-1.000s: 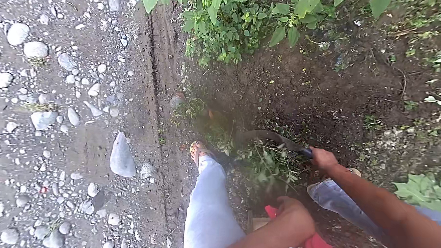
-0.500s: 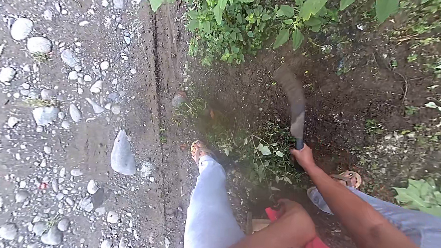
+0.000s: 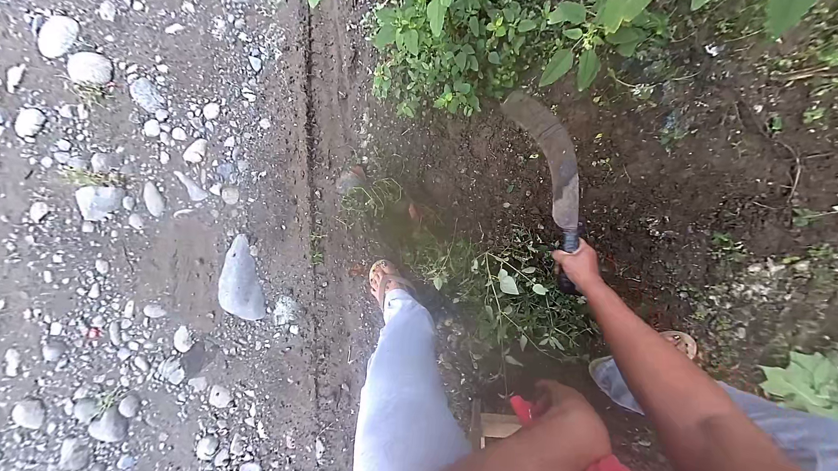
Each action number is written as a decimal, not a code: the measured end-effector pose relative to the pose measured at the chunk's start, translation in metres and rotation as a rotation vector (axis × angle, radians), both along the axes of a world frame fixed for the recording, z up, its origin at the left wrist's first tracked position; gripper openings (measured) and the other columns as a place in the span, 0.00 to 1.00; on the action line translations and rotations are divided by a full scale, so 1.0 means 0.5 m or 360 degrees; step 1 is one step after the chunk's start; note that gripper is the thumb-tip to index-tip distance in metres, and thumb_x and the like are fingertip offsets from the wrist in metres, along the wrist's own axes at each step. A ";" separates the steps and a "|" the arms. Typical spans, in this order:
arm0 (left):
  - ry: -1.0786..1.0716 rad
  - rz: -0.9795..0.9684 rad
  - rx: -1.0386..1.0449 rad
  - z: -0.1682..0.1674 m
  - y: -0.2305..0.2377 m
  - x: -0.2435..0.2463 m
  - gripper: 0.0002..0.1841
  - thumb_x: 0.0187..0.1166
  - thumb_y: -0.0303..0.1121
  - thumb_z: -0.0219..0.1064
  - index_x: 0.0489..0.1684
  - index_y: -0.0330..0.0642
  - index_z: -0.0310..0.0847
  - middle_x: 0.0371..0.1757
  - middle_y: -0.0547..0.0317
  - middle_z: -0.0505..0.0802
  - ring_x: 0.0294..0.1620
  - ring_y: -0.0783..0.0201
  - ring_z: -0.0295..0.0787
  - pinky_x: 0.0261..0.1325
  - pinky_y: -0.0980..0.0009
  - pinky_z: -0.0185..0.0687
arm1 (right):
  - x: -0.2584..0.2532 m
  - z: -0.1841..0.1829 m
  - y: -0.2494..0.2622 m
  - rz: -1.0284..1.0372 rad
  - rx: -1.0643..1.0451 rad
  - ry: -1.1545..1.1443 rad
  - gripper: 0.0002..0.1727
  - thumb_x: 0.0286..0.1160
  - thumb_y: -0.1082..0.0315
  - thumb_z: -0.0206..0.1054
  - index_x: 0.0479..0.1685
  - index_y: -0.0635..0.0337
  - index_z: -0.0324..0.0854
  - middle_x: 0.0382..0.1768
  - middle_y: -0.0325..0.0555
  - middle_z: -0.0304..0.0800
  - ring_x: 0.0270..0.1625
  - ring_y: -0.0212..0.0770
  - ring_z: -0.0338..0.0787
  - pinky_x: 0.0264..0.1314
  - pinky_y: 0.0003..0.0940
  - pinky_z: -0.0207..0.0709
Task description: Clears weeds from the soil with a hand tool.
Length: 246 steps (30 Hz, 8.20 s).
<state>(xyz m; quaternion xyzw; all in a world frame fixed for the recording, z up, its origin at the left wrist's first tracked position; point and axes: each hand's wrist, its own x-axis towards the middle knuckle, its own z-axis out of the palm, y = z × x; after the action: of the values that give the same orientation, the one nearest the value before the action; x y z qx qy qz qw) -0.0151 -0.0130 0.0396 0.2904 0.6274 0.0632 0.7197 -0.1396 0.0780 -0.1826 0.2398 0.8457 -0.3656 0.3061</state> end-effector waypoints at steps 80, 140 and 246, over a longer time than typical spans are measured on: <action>0.0067 -0.0070 0.0136 -0.039 0.012 0.043 0.14 0.87 0.32 0.61 0.54 0.27 0.84 0.60 0.32 0.88 0.65 0.35 0.85 0.62 0.33 0.77 | 0.029 0.065 0.238 -0.0611 0.0127 0.0177 0.24 0.78 0.72 0.69 0.71 0.71 0.71 0.41 0.54 0.86 0.35 0.42 0.88 0.44 0.41 0.86; -0.0105 -0.0172 -0.0044 -0.030 0.045 -0.012 0.19 0.92 0.28 0.50 0.70 0.22 0.76 0.76 0.29 0.81 0.80 0.34 0.75 0.75 0.35 0.70 | 0.276 -0.004 0.276 0.0465 0.0561 -0.0741 0.33 0.74 0.64 0.73 0.80 0.63 0.73 0.67 0.67 0.87 0.70 0.67 0.87 0.69 0.70 0.77; 0.1792 0.1663 -0.0597 0.045 -0.304 0.217 0.18 0.90 0.43 0.57 0.52 0.41 0.92 0.55 0.38 0.95 0.63 0.36 0.91 0.66 0.31 0.77 | 0.319 0.250 0.402 -0.0143 0.0608 -0.0319 0.42 0.81 0.61 0.68 0.90 0.72 0.54 0.80 0.71 0.73 0.84 0.64 0.74 0.84 0.58 0.67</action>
<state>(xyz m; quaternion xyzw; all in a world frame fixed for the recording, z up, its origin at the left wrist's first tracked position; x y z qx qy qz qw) 0.0932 -0.1652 0.0623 -0.1799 0.9527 0.1297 0.2079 0.0201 0.2790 -0.0577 0.3662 0.8533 -0.1864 0.3210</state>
